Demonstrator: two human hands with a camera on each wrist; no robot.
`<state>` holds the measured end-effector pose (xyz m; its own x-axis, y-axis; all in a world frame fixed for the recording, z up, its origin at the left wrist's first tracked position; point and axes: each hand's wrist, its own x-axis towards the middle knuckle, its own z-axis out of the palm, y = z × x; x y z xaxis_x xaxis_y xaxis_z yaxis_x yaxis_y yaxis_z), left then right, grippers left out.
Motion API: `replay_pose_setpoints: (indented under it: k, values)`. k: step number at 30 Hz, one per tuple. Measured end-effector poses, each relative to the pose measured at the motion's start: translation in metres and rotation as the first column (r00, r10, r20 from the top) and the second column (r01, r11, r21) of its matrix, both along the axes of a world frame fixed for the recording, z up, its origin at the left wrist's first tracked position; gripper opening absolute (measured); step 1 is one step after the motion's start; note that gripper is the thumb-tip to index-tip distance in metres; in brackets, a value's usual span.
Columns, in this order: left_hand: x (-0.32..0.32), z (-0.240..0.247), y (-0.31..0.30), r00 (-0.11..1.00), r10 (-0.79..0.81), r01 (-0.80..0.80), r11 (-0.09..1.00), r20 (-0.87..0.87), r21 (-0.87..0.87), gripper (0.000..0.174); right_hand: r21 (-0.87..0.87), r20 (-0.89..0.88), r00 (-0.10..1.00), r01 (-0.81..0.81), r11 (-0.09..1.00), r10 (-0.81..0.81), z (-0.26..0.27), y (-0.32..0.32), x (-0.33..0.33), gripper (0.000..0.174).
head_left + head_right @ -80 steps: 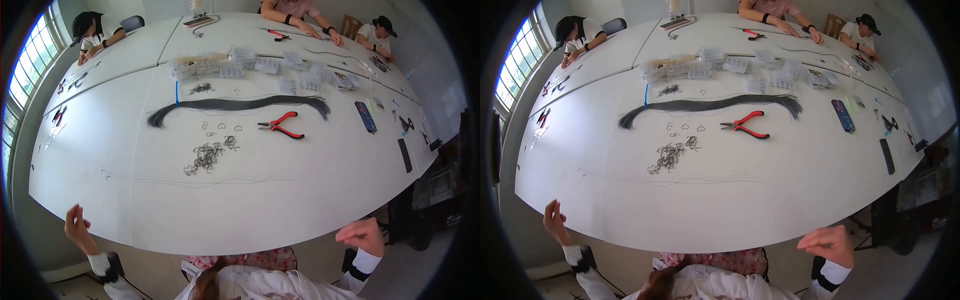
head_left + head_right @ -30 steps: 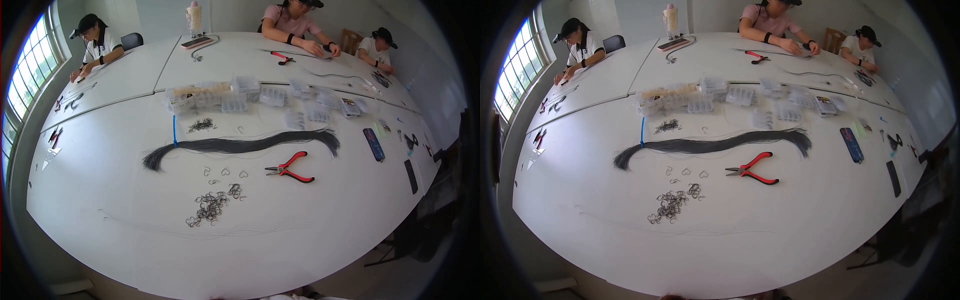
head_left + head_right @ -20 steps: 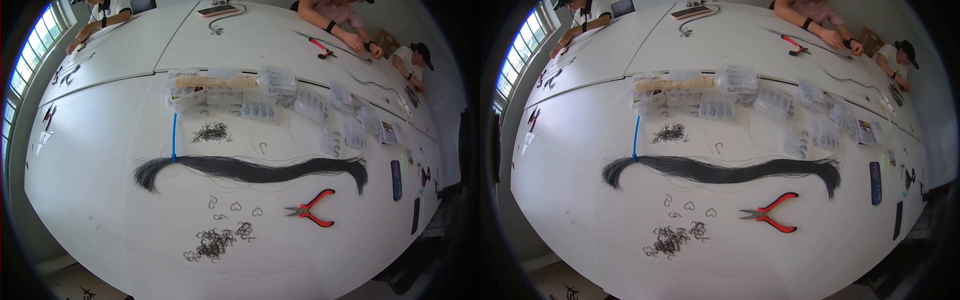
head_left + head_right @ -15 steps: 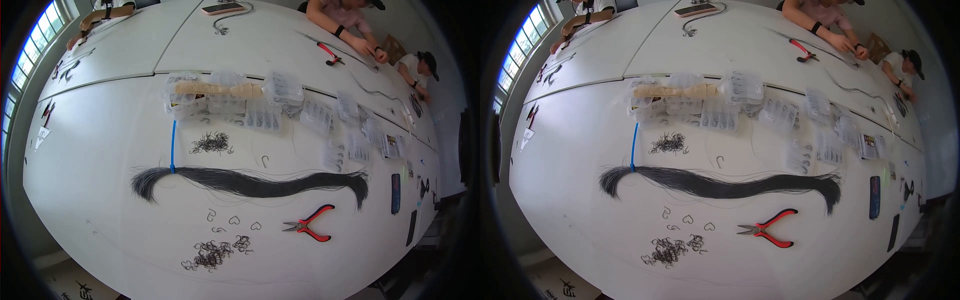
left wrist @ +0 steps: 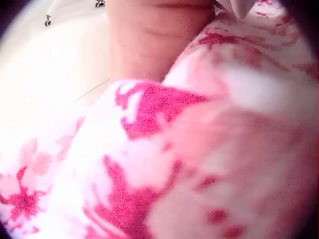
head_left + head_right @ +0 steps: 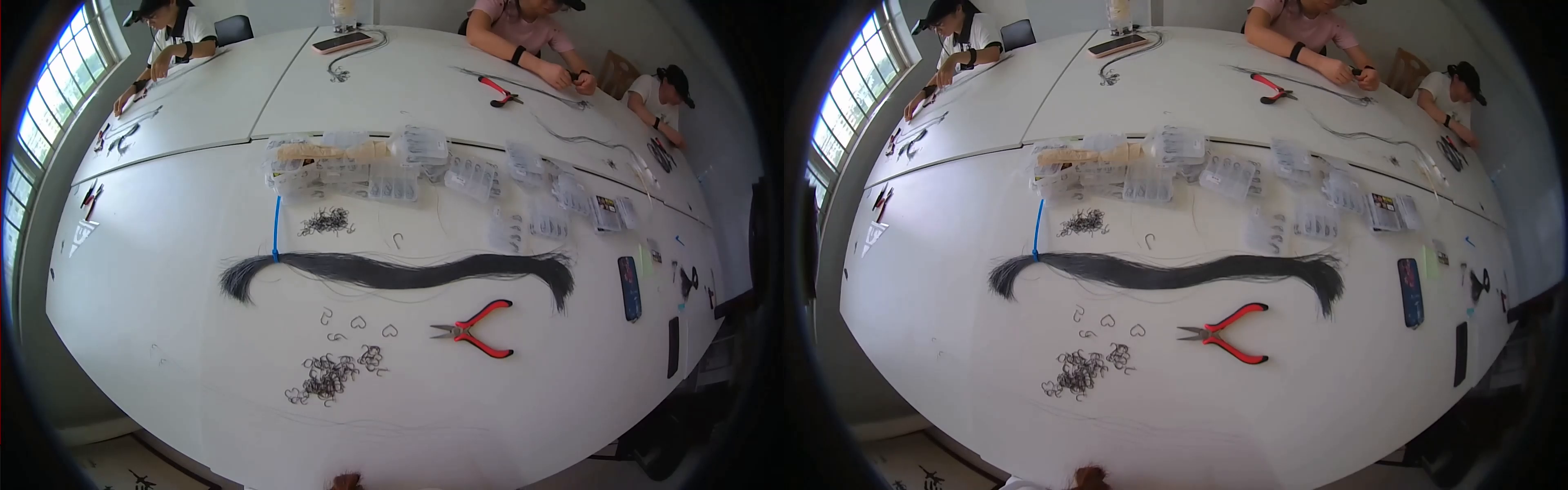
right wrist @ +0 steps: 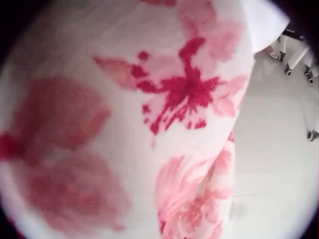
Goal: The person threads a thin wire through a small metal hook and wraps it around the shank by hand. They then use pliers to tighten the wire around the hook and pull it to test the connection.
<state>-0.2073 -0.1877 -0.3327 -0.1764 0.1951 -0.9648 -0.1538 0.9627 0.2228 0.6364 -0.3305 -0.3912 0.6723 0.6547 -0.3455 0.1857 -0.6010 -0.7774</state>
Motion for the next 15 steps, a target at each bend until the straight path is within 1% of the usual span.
replay_pose_setpoints:
  k: [5,7,12,13,14,15]
  values:
    - [-0.056,0.051,-0.035,0.997,-0.075,0.075,0.994,0.001,-0.075,0.04,-0.014,-0.018,0.998,0.055,0.998,-0.056,0.003,-0.083,-0.05,0.03]
    - [-0.073,0.066,-0.041,0.995,-0.096,0.096,0.991,0.009,-0.098,0.041,-0.013,-0.02,0.997,0.069,0.998,-0.069,0.002,-0.102,-0.065,0.03]
    - [-0.087,0.063,-0.023,0.98,-0.176,0.187,0.974,0.094,-0.127,0.044,0.016,0.043,0.99,0.135,0.991,-0.136,0.016,-0.139,-0.079,0.03]
    - [-0.088,0.063,-0.023,0.976,-0.187,0.201,0.97,0.112,-0.134,0.044,0.166,0.288,0.814,0.477,0.863,-0.505,0.044,-0.153,-0.068,0.031]
    - [-0.089,0.085,-0.018,0.97,-0.243,0.241,0.957,0.002,-0.161,0.048,0.388,0.431,0.459,0.683,0.619,-0.777,0.117,-0.131,-0.068,0.033]
    - [-0.089,0.126,-0.01,0.949,-0.294,0.27,0.943,-0.11,-0.194,0.053,0.569,0.306,0.373,0.666,0.482,-0.876,0.181,-0.094,-0.066,0.034]
